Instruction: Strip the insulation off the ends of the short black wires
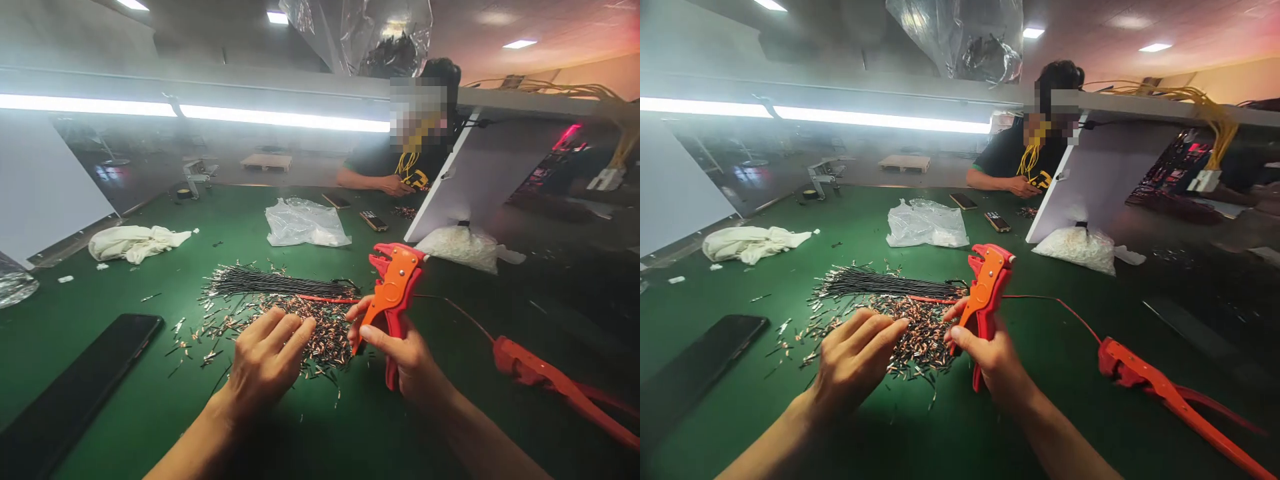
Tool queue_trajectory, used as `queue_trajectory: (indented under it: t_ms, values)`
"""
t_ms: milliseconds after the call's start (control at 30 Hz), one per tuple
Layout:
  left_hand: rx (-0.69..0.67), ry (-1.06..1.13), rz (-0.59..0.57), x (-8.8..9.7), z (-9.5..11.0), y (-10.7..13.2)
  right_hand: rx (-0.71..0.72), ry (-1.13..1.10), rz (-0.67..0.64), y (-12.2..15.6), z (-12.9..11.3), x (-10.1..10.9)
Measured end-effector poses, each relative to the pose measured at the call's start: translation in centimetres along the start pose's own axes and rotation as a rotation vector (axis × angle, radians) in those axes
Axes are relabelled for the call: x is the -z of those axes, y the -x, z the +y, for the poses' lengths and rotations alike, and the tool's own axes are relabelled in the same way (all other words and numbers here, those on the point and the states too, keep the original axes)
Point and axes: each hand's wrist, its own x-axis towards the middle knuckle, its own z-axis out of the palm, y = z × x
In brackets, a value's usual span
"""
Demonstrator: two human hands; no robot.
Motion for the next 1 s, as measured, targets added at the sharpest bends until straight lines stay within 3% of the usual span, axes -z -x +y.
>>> queue_trajectory:
  t_ms: [133, 333, 500, 667, 1000]
  values:
    - [-0.104, -0.057, -0.029, -0.3, 0.9, -0.1, 0.018, 0.094, 0.021, 0.0, -0.1, -0.4]
    - [-0.132, -0.07, -0.136, -0.3, 1.2, 0.0, 0.003, 0.122, -0.049, 0.3, -0.2, -1.2]
    - [-0.183, -0.015, -0.218, -0.6, 1.7, -0.4, 0.091, 0.406, 0.007, 0.1, 0.7, -0.6]
    - [-0.155, 0.062, -0.27, -1.4, 2.6, -0.3, 0.253, 0.841, 0.039, 0.0, 1.7, -0.1]
    - [-0.07, 0.026, -0.258, -1.9, 3.8, -0.6, 0.4, 0.999, 0.14, -0.6, 1.9, -0.3]
